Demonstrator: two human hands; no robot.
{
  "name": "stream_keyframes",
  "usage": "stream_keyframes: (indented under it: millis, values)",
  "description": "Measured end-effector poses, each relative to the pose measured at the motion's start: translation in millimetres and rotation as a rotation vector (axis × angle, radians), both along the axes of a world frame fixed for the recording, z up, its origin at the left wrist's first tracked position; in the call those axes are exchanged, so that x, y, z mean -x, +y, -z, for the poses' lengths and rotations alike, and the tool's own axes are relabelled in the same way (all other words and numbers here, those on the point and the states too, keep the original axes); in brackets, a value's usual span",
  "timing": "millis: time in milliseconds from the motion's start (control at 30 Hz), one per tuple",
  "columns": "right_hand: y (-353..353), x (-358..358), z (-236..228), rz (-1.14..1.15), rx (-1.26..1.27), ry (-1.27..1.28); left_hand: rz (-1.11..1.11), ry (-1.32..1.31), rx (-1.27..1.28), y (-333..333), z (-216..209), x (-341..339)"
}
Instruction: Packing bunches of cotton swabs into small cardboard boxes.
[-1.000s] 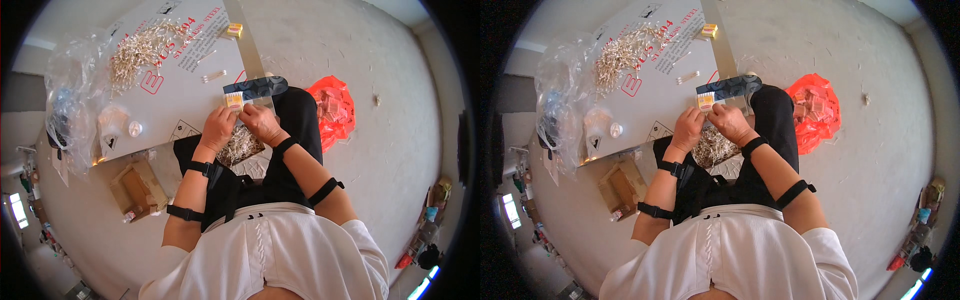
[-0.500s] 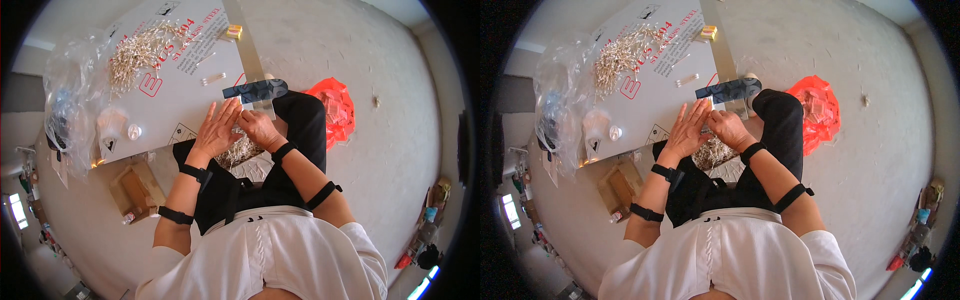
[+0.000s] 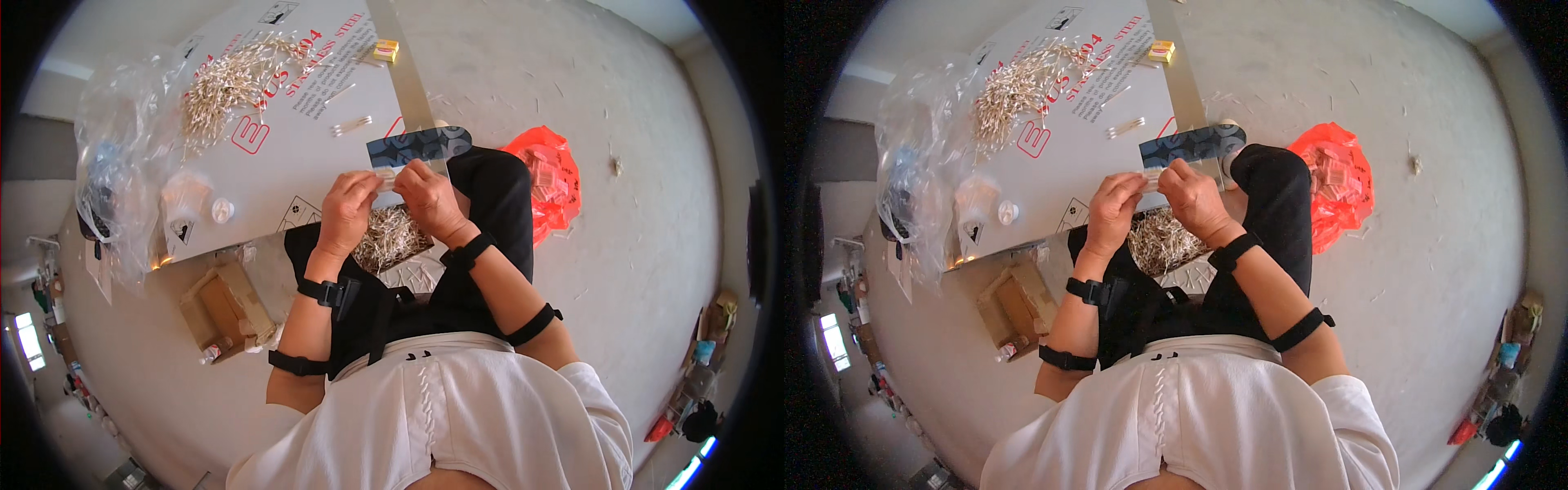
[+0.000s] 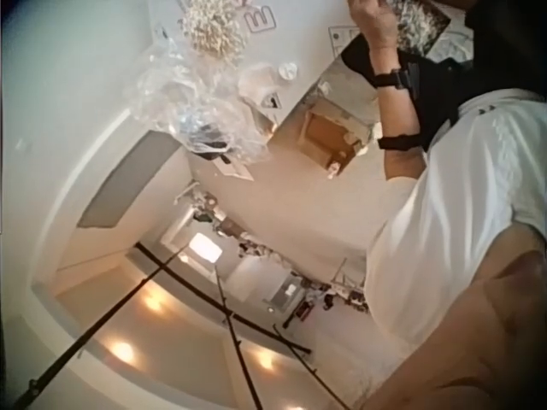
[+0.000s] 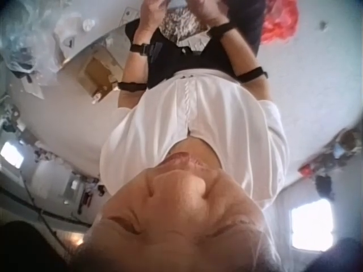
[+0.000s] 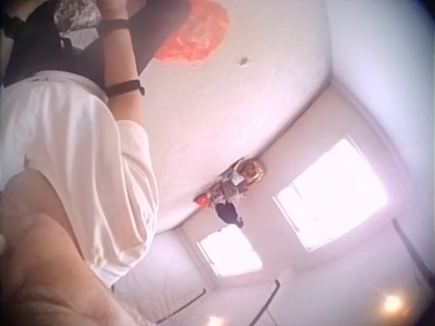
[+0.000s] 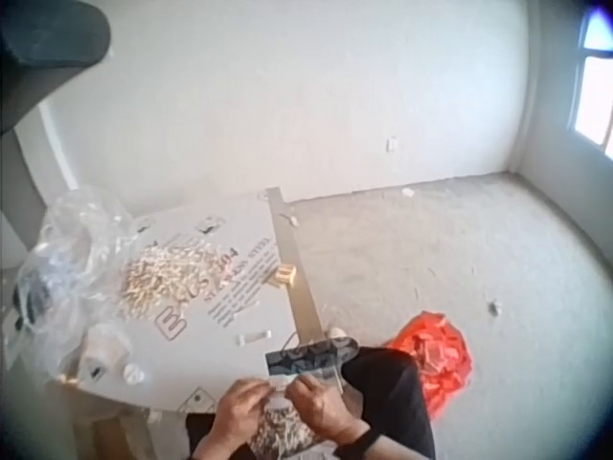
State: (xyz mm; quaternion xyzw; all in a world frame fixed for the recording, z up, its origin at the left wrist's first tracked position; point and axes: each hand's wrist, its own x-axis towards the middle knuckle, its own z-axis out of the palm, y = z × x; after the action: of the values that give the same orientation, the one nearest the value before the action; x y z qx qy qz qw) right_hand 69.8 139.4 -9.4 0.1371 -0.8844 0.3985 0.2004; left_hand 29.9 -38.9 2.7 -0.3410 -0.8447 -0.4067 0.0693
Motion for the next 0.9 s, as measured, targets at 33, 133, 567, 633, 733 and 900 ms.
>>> stream_keyframes:
  millis: [33,133,567,633,733,900]
  values:
    - [0.7,-0.8,-6.4,0.005,0.094,-0.027,-0.052,-0.017,-0.130,0.8,-3.6,-1.1]
    - [4.4,-5.1,-23.8,-0.024,0.214,-0.090,-0.045,-0.189,-0.256,-0.7,-22.2,-8.0]
    - [-13.9,-44.2,-80.6,-0.088,0.229,-0.066,-0.084,0.113,-0.180,-14.4,-72.6,-47.3]
    - [-20.6,-45.3,-86.8,-0.071,0.281,0.122,-0.072,0.184,-0.153,-14.2,-78.6,-53.1]
    - [-23.3,-46.1,-94.6,-0.161,0.218,0.213,-0.038,0.260,-0.127,-11.6,-86.4,-59.3]
    - [-29.5,-49.7,-104.8,-0.147,0.185,0.230,-0.039,0.311,-0.101,-10.5,-97.9,-70.1]
